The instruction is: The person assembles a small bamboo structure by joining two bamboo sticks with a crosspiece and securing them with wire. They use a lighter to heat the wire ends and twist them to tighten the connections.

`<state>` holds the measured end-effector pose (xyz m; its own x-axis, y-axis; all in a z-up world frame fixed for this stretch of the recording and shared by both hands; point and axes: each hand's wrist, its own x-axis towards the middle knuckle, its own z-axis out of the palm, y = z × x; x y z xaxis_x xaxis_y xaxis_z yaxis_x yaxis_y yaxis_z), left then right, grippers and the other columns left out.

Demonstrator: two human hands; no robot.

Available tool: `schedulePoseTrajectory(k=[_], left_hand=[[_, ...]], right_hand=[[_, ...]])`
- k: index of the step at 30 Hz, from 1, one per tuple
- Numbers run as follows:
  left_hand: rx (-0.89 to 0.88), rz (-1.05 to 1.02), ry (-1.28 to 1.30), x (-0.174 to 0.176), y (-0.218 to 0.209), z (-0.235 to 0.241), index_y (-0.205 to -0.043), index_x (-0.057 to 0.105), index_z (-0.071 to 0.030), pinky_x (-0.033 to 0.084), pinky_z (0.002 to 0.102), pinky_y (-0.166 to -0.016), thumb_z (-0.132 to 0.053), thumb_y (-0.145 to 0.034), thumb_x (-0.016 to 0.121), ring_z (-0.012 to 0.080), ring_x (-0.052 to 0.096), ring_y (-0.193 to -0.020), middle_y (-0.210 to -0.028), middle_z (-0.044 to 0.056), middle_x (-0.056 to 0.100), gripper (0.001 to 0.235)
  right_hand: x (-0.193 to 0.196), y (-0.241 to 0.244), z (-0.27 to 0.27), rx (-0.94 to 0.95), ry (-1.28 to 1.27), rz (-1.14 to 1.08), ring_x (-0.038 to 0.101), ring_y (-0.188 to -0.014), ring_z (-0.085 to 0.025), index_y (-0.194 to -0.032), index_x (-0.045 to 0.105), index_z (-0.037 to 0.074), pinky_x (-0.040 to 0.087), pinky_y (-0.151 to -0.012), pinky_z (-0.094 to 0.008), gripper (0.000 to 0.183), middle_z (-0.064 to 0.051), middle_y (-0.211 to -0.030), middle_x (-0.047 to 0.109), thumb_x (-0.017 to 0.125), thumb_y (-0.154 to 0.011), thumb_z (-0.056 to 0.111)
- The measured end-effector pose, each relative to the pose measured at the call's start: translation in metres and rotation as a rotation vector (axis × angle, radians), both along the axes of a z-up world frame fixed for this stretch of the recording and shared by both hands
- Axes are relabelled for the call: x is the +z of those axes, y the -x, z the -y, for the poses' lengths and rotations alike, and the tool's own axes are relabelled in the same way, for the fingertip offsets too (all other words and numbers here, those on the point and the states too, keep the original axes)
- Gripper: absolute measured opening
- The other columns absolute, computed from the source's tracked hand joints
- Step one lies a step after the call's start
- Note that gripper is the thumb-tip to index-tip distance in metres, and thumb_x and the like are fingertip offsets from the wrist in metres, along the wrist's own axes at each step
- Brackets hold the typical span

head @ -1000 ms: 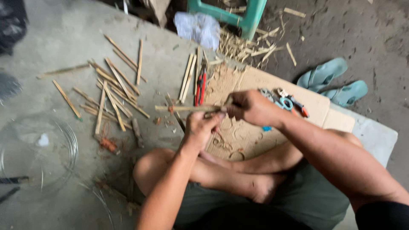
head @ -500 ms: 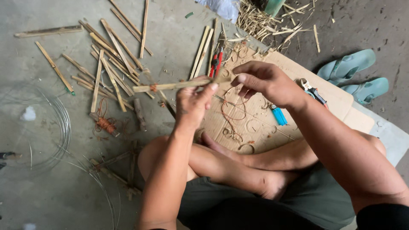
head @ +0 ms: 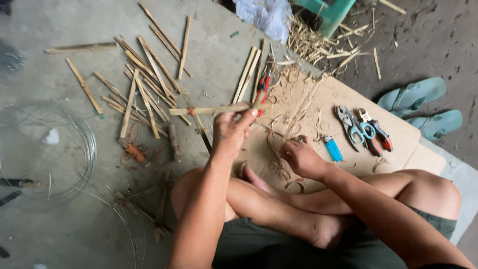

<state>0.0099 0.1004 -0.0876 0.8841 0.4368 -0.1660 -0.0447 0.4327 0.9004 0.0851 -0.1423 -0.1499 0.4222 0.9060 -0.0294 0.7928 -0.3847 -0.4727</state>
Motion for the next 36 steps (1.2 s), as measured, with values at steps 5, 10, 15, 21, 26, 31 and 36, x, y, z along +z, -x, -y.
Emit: schedulePoseTrajectory(k=[5,10,15,21,26,31,36], left_hand=[[-0.165,-0.064,-0.028,0.0,0.009,0.027,-0.095,0.071,-0.005,0.037,0.02,-0.043,-0.018,-0.091,0.078,0.0029,0.046,-0.052,-0.071,-0.003,0.066,0.016],[-0.286,-0.098,-0.105,-0.001,0.011,0.063,-0.099,0.077,-0.006,0.041,0.022,-0.044,-0.021,-0.088,0.078,0.0037,0.052,-0.054,-0.077,-0.002,0.071,0.019],[-0.296,-0.083,0.071,-0.016,0.013,0.071,-0.097,0.074,-0.003,0.042,0.024,-0.045,-0.021,-0.089,0.078,0.0061,0.052,-0.053,-0.08,0.003,0.07,0.02],[-0.2,-0.098,0.165,-0.021,0.01,0.058,-0.095,0.072,-0.003,0.042,0.023,-0.046,-0.019,-0.089,0.078,0.0079,0.052,-0.052,-0.078,0.004,0.068,0.018],[-0.22,-0.083,0.206,-0.005,0.004,0.058,-0.096,0.072,-0.005,0.042,0.023,-0.047,-0.022,-0.089,0.077,0.0076,0.052,-0.053,-0.079,0.004,0.068,0.019],[-0.256,-0.077,0.169,-0.005,0.003,0.073,-0.097,0.073,-0.007,0.041,0.023,-0.046,-0.025,-0.088,0.076,0.0068,0.052,-0.053,-0.079,0.002,0.069,0.02],[-0.239,-0.027,0.103,-0.011,0.006,0.076,-0.098,0.074,-0.006,0.042,0.023,-0.048,-0.025,-0.091,0.079,0.0065,0.052,-0.055,-0.075,-0.001,0.064,0.021]], right_hand=[[0.122,-0.018,0.021,-0.169,0.086,-0.552,0.074,-0.08,-0.026,-0.102,0.066,0.005,0.058,-0.069,-0.035,0.012,-0.011,-0.086,0.075,0.069,-0.091,0.01],[0.194,-0.022,0.021,0.181,0.015,-0.202,0.074,-0.084,-0.027,-0.104,0.072,0.009,0.057,-0.071,-0.037,0.016,-0.011,-0.095,0.076,0.069,-0.088,0.01],[0.186,-0.031,0.019,-0.206,0.031,-0.166,0.072,-0.084,-0.028,-0.111,0.069,0.004,0.056,-0.075,-0.037,0.021,-0.014,-0.093,0.075,0.064,-0.092,0.01],[0.131,-0.04,0.014,-0.582,-0.213,-0.382,0.07,-0.088,-0.014,-0.115,0.074,0.003,0.055,-0.08,-0.03,0.027,-0.008,-0.096,0.078,0.06,-0.093,0.006],[0.126,-0.033,0.008,-0.526,-0.159,-0.489,0.065,-0.08,-0.012,-0.117,0.073,0.004,0.055,-0.073,-0.03,0.029,-0.008,-0.093,0.077,0.066,-0.095,0.021],[0.129,-0.029,-0.006,-0.374,-0.206,-0.681,0.057,-0.074,-0.008,-0.102,0.073,0.002,0.051,-0.067,-0.028,0.026,-0.001,-0.08,0.067,0.067,-0.097,0.027],[0.118,-0.026,-0.012,-0.441,-0.208,-0.645,0.047,-0.066,-0.008,-0.094,0.075,0.001,0.042,-0.058,-0.028,0.025,0.002,-0.069,0.059,0.068,-0.098,0.024]])
